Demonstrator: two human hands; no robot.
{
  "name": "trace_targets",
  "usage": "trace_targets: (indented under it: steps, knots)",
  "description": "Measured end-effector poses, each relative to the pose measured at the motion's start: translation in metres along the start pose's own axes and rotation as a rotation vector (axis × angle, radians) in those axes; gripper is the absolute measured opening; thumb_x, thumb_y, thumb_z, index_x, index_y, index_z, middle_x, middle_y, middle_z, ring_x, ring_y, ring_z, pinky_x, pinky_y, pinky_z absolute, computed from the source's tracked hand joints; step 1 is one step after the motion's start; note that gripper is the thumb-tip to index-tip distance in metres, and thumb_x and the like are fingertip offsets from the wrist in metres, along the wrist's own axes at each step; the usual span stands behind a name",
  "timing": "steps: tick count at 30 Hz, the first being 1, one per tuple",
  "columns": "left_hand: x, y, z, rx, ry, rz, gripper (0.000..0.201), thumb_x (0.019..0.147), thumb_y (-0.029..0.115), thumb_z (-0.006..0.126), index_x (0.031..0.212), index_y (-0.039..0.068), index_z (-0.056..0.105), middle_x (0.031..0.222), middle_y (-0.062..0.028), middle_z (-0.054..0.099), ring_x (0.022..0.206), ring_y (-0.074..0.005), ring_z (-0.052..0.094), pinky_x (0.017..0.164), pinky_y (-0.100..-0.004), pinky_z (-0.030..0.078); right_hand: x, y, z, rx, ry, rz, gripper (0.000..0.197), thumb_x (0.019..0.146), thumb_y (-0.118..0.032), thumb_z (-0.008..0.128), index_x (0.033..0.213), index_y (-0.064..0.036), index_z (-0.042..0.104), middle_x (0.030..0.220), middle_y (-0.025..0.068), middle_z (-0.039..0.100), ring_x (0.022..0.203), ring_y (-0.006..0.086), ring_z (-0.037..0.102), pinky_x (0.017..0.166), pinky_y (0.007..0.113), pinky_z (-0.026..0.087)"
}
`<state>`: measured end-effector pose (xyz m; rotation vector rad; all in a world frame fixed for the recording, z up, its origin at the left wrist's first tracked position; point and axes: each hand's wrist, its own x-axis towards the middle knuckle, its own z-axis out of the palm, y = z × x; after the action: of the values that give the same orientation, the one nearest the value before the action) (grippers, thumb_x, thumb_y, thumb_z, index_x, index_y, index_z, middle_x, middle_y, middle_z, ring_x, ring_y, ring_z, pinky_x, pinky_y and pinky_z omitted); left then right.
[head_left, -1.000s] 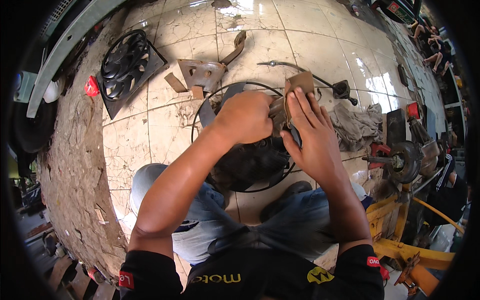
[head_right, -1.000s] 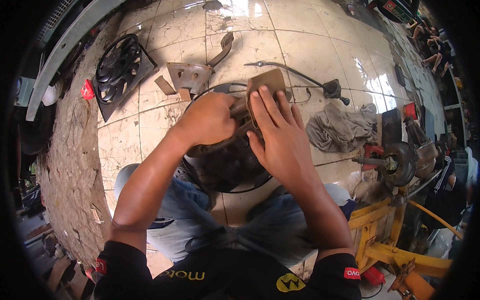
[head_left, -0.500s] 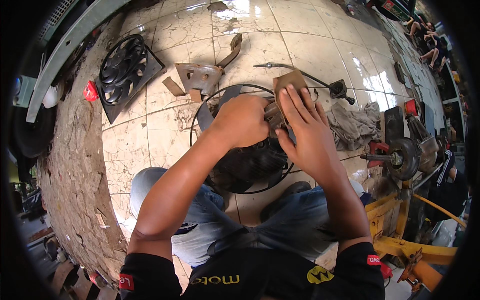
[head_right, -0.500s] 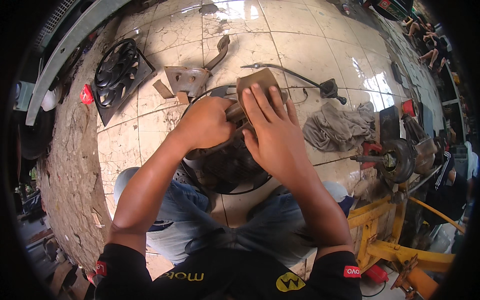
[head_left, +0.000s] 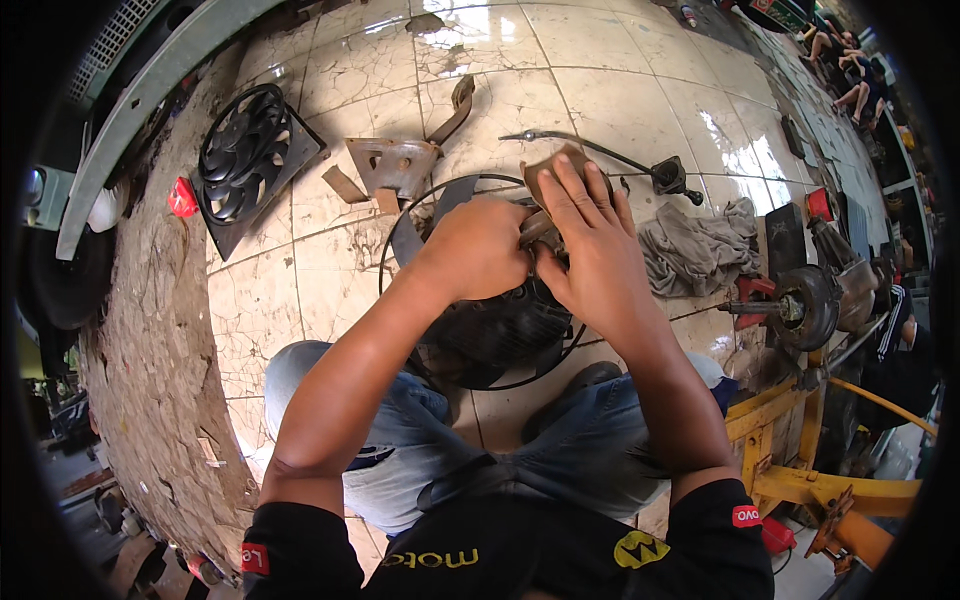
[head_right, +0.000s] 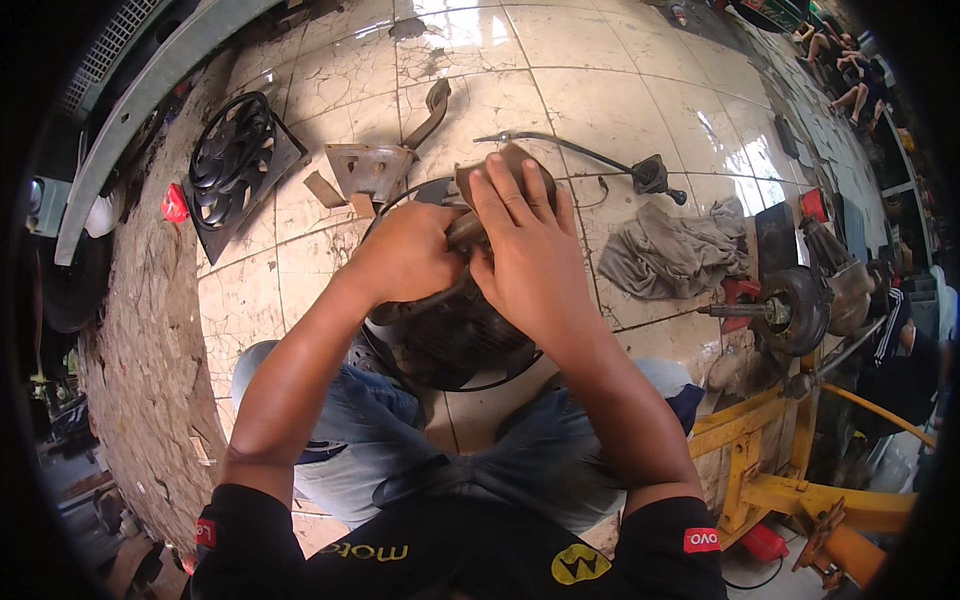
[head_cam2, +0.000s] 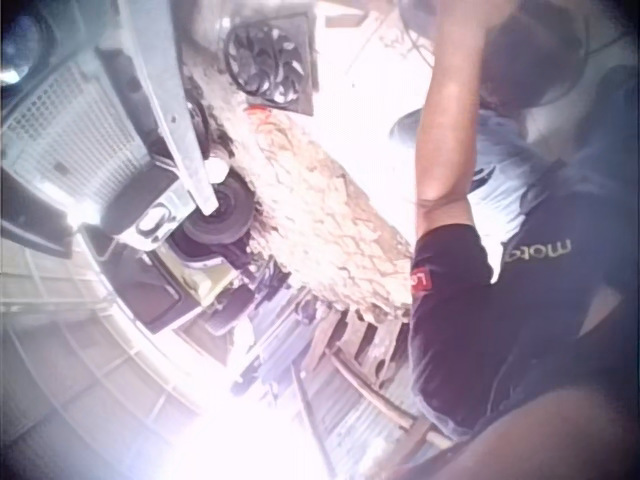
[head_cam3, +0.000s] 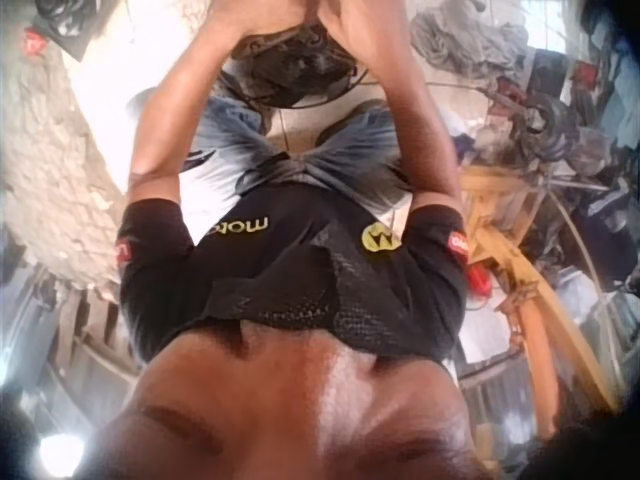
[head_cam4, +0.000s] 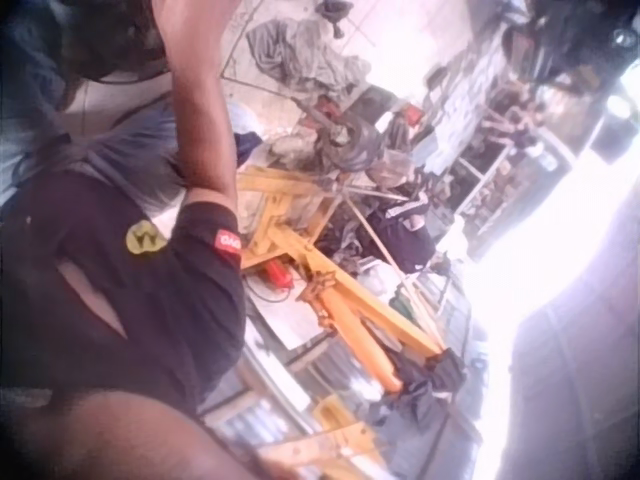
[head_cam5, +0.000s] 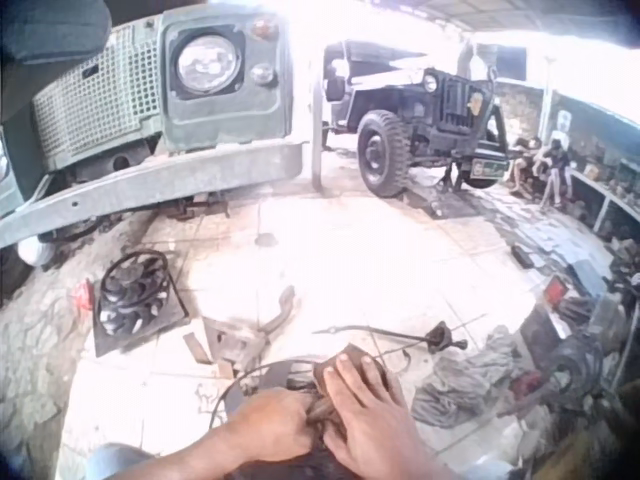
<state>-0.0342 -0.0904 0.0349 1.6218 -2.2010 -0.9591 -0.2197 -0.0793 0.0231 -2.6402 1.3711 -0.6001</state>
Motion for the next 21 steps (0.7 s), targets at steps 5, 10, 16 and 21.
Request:
trace_targets:
  steps: [5,10,16,21]
  knots:
    - [0.001,-0.004,0.001,0.028,0.036,-0.014,0.027,0.073,0.015,0.065,0.091,-0.003,0.071,0.090,-0.0287,0.069,0.090,-0.0459,0.066,0.083,-0.0505,0.054,-0.010,-0.005,0.001,0.007,-0.025,0.038,0.076,0.084,-0.014,0.070,0.154,-0.0086,0.039,0.160,0.0136,0.037,0.147,0.0414,0.034,0.117,0.060,0.029]
    - [0.004,-0.008,0.000,-0.034,0.036,-0.041,0.024,0.074,0.015,0.064,0.090,-0.001,0.072,0.091,-0.0273,0.070,0.092,-0.0451,0.067,0.086,-0.0509,0.053,0.002,0.009,0.009,0.090,0.017,-0.012,0.072,0.083,0.005,0.056,0.152,-0.0076,0.041,0.158,0.0156,0.040,0.144,0.0429,0.038,0.116,0.058,0.033]
    - [0.001,-0.006,-0.001,-0.054,0.062,-0.036,0.026,0.073,0.015,0.063,0.091,-0.002,0.072,0.091,-0.0280,0.069,0.092,-0.0452,0.067,0.086,-0.0503,0.053,0.005,0.033,0.007,0.236,0.029,-0.029,0.072,0.081,0.010,0.051,0.151,-0.0056,0.042,0.151,0.0193,0.049,0.140,0.0460,0.043,0.115,0.053,0.037]
    - [0.001,-0.004,-0.004,-0.057,0.080,-0.045,0.028,0.074,0.016,0.064,0.093,-0.002,0.072,0.092,-0.0285,0.069,0.093,-0.0461,0.066,0.086,-0.0505,0.053,-0.009,0.012,0.005,0.256,0.062,0.028,0.072,0.079,0.012,0.050,0.149,-0.0035,0.044,0.149,0.0197,0.050,0.138,0.0466,0.044,0.113,0.051,0.040]
